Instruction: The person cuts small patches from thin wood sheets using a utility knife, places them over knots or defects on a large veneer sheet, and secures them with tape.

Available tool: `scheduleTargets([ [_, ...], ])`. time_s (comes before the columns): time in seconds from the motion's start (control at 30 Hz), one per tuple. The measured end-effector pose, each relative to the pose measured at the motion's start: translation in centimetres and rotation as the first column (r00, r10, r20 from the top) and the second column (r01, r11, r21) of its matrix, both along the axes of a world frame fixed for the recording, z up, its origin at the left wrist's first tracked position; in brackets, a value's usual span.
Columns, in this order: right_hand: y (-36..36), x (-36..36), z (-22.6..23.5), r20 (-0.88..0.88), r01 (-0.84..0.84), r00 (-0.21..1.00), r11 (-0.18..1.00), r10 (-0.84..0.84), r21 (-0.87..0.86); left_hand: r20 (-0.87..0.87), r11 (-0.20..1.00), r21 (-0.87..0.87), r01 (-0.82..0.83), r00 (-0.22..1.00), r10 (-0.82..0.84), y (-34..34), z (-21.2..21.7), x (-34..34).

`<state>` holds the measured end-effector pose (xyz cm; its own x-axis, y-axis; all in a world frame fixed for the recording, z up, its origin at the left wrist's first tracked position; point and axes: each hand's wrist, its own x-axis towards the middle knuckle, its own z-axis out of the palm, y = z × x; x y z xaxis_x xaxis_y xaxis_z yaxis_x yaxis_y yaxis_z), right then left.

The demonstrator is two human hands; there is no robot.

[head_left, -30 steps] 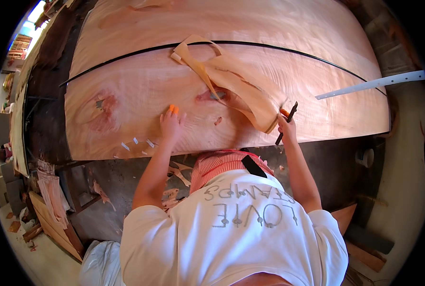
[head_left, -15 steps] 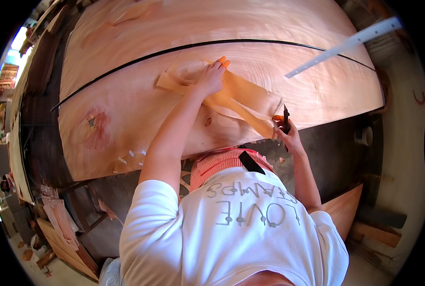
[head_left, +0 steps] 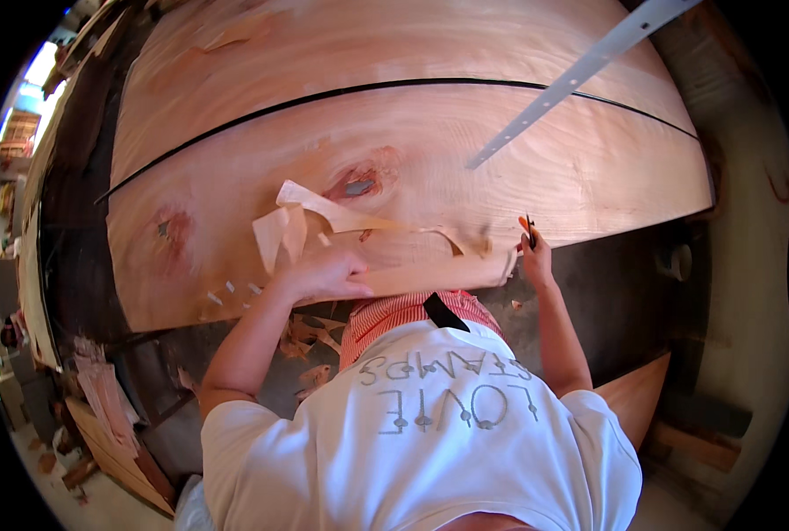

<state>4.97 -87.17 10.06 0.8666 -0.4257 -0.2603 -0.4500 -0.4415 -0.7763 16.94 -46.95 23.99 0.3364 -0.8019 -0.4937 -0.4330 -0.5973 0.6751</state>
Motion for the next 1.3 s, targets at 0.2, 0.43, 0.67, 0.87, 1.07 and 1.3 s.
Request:
scheduleTargets([
  [0.2, -0.3, 5.0, -4.2, -0.415, -0.434, 0.886, 0.68, 0.205, -0.59, -0.01, 0.983, -0.087, -0.161, 0.987, 0.161, 2.4, 1.9, -4.5],
  [0.43, -0.6, 3.2, -4.3, -0.494, -0.457, 0.854, 0.689, 0.164, -0.562, 0.002, 0.947, -0.014, -0.32, 0.947, 0.32, 6.3, 2.1, -5.8],
  [0.67, 0.8, 4.7, -4.0, 0.018, -0.288, 0.958, 0.955, 0.287, 0.066, 0.131, 0.867, -0.049, -0.496, 0.857, 0.498, 7.7, -2.4, -3.5],
  [0.87, 10.2, 6.7, 3.6, -0.036, -0.216, 0.96, 0.813, 0.279, 0.54, 0.262, 0.916, 0.024, -0.401, 0.887, 0.381, 8.0, -3.1, 1.0],
  [1.07, 12.8, 9.6, 2.0, 0.063, -0.264, 0.964, 0.946, 0.257, 0.186, 0.183, 0.878, -0.055, -0.475, 0.86, 0.477, 9.3, -8.5, 4.5],
  [1.3, 11.7, 12.7, -0.1, 0.059, -0.118, 0.992, 0.988, 0.112, 0.1, 0.182, 0.877, 0.058, -0.477, 0.869, 0.461, 12.1, -11.9, 6.0],
])
